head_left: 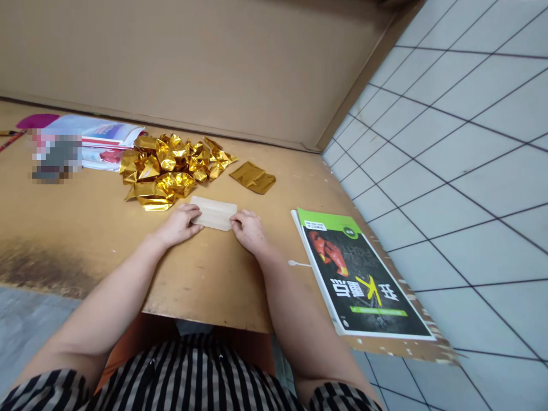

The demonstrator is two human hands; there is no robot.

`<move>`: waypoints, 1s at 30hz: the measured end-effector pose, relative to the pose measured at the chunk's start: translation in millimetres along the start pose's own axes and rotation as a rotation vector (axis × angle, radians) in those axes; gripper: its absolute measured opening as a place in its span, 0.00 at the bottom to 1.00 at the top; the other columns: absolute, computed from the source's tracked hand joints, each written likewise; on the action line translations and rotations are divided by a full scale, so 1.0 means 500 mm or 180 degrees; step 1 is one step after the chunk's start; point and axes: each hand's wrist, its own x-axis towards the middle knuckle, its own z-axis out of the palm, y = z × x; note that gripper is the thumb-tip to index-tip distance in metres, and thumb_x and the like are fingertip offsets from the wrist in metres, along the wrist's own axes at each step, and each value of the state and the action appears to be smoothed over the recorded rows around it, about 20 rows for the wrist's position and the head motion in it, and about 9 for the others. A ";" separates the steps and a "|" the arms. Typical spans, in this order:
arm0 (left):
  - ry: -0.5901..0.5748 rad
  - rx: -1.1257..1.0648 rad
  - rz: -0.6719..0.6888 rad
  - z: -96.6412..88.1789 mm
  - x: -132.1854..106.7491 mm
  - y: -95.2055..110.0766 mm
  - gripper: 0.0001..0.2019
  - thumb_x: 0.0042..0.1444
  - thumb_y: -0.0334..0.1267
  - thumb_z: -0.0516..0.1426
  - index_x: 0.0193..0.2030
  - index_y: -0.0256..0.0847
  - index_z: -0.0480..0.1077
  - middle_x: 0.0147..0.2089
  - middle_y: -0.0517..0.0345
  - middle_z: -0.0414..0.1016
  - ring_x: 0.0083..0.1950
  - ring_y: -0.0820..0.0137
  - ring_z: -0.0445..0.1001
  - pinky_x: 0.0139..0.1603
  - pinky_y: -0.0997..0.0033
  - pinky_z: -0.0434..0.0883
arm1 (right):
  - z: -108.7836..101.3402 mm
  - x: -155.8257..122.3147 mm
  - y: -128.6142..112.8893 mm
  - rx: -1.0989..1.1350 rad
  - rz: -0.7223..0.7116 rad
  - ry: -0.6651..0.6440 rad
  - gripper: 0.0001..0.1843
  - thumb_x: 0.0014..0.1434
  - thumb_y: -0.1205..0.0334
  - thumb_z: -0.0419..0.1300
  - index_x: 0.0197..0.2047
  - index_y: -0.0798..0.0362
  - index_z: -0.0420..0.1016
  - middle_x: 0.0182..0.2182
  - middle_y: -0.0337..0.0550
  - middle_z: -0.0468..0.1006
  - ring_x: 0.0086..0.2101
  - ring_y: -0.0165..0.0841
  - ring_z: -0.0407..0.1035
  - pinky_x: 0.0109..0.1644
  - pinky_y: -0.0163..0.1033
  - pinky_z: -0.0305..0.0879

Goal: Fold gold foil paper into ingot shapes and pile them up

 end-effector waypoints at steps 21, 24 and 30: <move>-0.0053 0.0156 0.0104 -0.005 -0.002 0.016 0.11 0.58 0.43 0.58 0.42 0.39 0.76 0.49 0.46 0.75 0.52 0.56 0.72 0.55 0.52 0.72 | -0.009 -0.014 -0.016 -0.0163 -0.0323 0.0008 0.17 0.64 0.57 0.55 0.50 0.55 0.77 0.47 0.53 0.76 0.50 0.43 0.67 0.56 0.48 0.59; -0.0058 0.0174 0.0103 0.000 -0.002 0.023 0.11 0.59 0.42 0.58 0.43 0.39 0.75 0.48 0.46 0.75 0.52 0.55 0.72 0.55 0.52 0.72 | -0.006 -0.019 -0.027 -0.0134 -0.0567 0.0006 0.18 0.65 0.57 0.54 0.52 0.56 0.76 0.48 0.54 0.75 0.51 0.43 0.65 0.56 0.48 0.58; -0.0081 0.0279 0.0100 0.007 -0.002 0.043 0.11 0.59 0.42 0.57 0.43 0.39 0.75 0.50 0.45 0.75 0.53 0.55 0.72 0.57 0.52 0.72 | 0.004 -0.023 -0.043 -0.0338 -0.0780 -0.0283 0.16 0.66 0.57 0.53 0.50 0.54 0.76 0.48 0.53 0.73 0.50 0.43 0.63 0.55 0.47 0.58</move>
